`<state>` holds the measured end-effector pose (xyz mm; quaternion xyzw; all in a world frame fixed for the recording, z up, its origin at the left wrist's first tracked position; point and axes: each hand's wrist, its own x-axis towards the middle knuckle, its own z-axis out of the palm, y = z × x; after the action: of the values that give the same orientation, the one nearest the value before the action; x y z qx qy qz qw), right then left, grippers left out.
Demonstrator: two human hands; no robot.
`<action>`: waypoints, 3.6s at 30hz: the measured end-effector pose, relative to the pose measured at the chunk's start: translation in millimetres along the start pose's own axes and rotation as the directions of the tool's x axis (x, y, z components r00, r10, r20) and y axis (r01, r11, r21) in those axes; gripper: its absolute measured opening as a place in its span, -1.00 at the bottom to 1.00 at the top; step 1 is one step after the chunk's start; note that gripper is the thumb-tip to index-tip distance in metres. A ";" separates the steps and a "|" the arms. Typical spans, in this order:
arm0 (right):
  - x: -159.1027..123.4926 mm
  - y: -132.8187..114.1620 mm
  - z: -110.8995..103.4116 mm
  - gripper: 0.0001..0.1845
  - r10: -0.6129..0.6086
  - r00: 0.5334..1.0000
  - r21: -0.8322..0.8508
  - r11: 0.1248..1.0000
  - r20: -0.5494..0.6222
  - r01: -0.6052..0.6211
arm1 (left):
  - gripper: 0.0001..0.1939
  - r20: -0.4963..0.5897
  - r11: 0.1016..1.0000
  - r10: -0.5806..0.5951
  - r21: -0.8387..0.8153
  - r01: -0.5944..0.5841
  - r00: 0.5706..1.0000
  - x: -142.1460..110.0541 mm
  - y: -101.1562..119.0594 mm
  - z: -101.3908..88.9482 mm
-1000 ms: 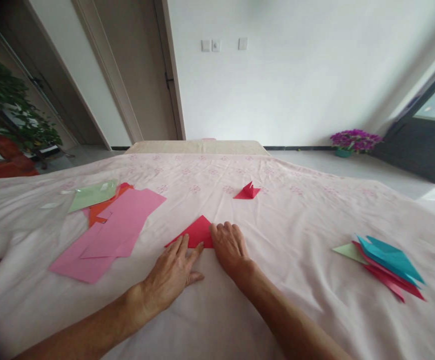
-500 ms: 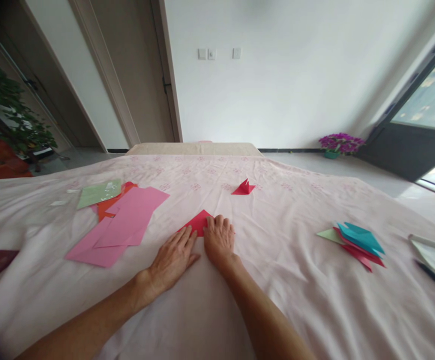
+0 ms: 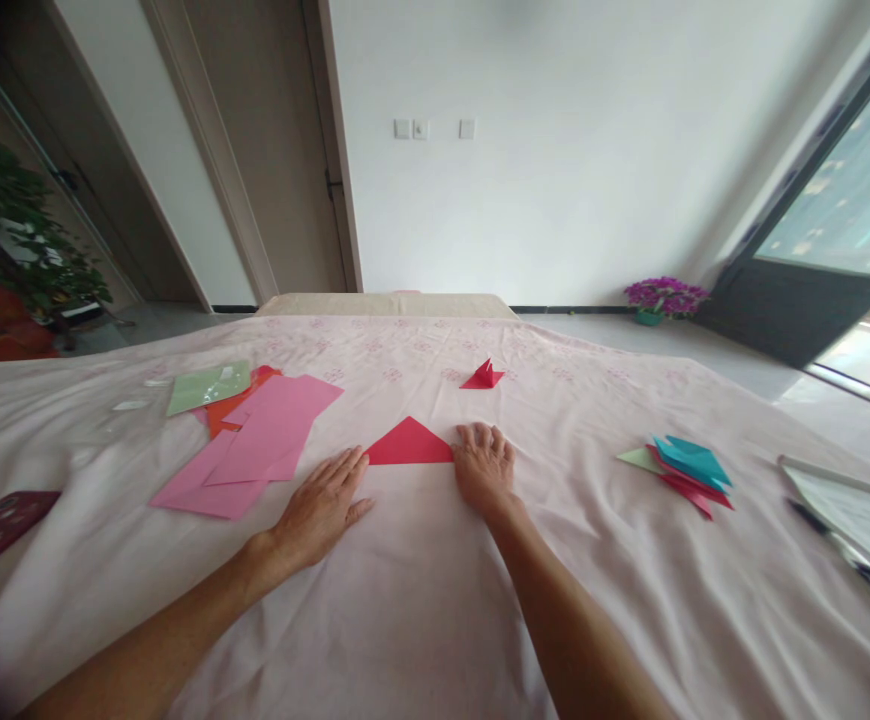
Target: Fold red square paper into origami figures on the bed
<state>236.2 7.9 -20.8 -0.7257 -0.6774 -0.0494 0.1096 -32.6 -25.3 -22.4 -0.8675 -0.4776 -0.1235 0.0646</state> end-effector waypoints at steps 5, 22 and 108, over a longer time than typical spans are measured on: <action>-1.2 14.5 -0.8 -0.56 0.048 0.999 0.001 0.999 0.019 -0.048 | -0.43 0.015 1.000 -0.015 -0.027 0.015 1.000 -10.8 -9.5 -1.9; -2.7 -3.5 -21.4 -0.55 -0.026 1.000 0.207 0.978 0.014 0.022 | -0.36 -0.033 0.936 -0.189 -0.308 0.170 0.981 29.9 -20.4 -0.8; 41.0 -25.9 -9.9 -0.70 -0.304 0.937 0.253 0.933 0.170 0.257 | -0.83 0.009 0.912 -0.227 -0.349 0.216 0.974 26.1 -28.6 -11.5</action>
<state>214.4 47.0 0.3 -0.6049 -0.7833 0.0888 0.1125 -45.1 8.6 -4.4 -0.8033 -0.5423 -0.2264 -0.0967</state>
